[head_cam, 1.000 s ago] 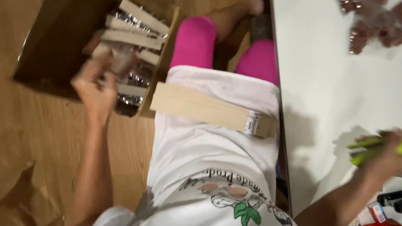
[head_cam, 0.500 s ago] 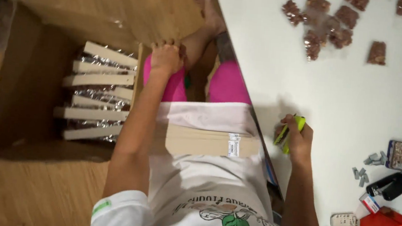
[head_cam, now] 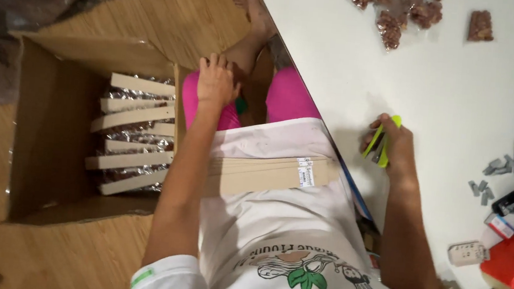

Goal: The person places small plastic bags of brown snack pieces onto a cardboard strip and seals them using a handheld green heat sealer. The person then places the completed strips into a cardboard box.

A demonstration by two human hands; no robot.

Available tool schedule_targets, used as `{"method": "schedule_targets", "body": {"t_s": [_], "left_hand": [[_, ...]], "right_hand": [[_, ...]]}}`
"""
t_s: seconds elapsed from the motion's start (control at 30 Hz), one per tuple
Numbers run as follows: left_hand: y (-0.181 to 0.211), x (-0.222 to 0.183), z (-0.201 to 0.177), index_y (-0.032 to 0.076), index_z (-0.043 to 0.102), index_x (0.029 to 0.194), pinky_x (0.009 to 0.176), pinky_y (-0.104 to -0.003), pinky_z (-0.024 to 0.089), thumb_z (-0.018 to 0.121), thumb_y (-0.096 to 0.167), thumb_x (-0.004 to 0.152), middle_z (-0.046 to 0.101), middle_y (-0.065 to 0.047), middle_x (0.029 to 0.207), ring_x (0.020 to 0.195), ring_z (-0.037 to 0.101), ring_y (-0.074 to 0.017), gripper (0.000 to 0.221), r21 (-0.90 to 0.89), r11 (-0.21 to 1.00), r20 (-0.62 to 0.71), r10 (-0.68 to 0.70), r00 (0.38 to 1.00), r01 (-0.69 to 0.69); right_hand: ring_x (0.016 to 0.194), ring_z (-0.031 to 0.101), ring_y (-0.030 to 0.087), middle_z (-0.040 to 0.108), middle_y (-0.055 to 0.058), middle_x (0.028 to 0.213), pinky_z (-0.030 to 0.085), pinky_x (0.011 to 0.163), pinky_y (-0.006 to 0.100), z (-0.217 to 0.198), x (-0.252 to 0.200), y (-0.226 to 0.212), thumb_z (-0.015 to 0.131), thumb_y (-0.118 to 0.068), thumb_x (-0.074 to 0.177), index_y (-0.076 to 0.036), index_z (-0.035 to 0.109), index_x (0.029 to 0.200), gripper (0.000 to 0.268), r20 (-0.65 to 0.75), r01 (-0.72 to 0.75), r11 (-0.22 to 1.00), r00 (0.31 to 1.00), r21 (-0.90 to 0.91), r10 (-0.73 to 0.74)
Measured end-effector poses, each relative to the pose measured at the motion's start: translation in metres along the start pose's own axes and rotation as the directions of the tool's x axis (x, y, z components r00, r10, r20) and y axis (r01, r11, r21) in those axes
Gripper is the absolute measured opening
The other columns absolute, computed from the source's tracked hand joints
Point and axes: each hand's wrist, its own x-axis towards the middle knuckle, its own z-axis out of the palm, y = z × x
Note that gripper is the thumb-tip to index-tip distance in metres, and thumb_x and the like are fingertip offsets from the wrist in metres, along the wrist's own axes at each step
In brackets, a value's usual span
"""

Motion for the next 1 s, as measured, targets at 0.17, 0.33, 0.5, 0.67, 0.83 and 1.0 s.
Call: {"method": "schedule_targets", "body": {"t_s": [0.17,0.33,0.5,0.67,0.83,1.0], "left_hand": [[0.006,0.000,-0.011,0.020,0.066,0.131,0.102,-0.047,0.034,0.056,0.056,0.091,0.062,-0.005,0.134,0.128,0.043,-0.0252,0.055,0.058,0.998,0.096,0.011,0.995,-0.016],[0.006,-0.002,-0.010,0.017,0.063,0.132,0.104,-0.048,0.033,0.056,0.056,0.092,0.059,-0.006,0.136,0.128,0.041,-0.0257,0.056,0.077,0.997,0.089,-0.004,0.996,-0.003],[0.010,0.003,-0.019,0.019,0.072,0.122,0.104,-0.046,0.032,0.051,0.056,0.095,0.066,-0.002,0.131,0.127,0.043,-0.0231,0.051,0.089,0.995,0.115,0.040,0.993,-0.050],[0.011,-0.003,-0.024,0.019,0.062,0.134,0.103,-0.046,0.035,0.057,0.057,0.093,0.060,-0.003,0.138,0.125,0.045,-0.0237,0.056,0.110,0.994,0.147,0.011,0.989,-0.027],[0.008,0.002,-0.016,0.020,0.070,0.124,0.106,-0.047,0.032,0.061,0.060,0.091,0.065,-0.001,0.131,0.127,0.045,-0.0225,0.053,0.107,0.993,0.126,0.043,0.991,-0.056],[0.011,-0.002,-0.023,0.021,0.078,0.115,0.105,-0.048,0.032,0.056,0.058,0.093,0.069,0.000,0.131,0.128,0.045,-0.0235,0.049,0.120,0.991,0.138,0.047,0.989,-0.064]], "right_hand": [[0.057,0.069,0.030,0.063,0.019,0.066,0.056,0.052,0.038,-0.008,0.003,0.004,0.064,-0.044,0.103,-0.004,0.067,0.095,0.041,0.079,0.035,0.997,0.996,0.066,-0.040],[0.057,0.070,0.031,0.064,0.020,0.066,0.057,0.052,0.038,-0.010,0.003,0.005,0.067,-0.046,0.100,-0.004,0.067,0.094,0.043,0.070,0.022,0.997,0.997,0.080,-0.027],[0.060,0.070,0.030,0.066,0.019,0.069,0.056,0.055,0.038,-0.011,0.004,0.002,0.066,-0.048,0.100,-0.005,0.068,0.096,0.044,0.067,0.018,0.999,0.998,0.035,-0.020],[0.061,0.071,0.031,0.067,0.020,0.069,0.057,0.057,0.040,-0.009,-0.001,-0.002,0.068,-0.049,0.097,-0.004,0.069,0.097,0.045,0.045,0.015,1.000,0.999,0.026,-0.016],[0.062,0.071,0.032,0.067,0.020,0.071,0.057,0.061,0.040,-0.009,-0.001,-0.004,0.068,-0.049,0.096,-0.004,0.068,0.096,0.045,0.046,0.004,0.999,0.999,0.039,-0.005],[0.064,0.071,0.031,0.069,0.020,0.073,0.058,0.062,0.040,-0.012,0.001,-0.001,0.068,-0.051,0.096,-0.005,0.070,0.096,0.046,0.060,-0.003,1.000,0.998,0.014,0.002]]}}
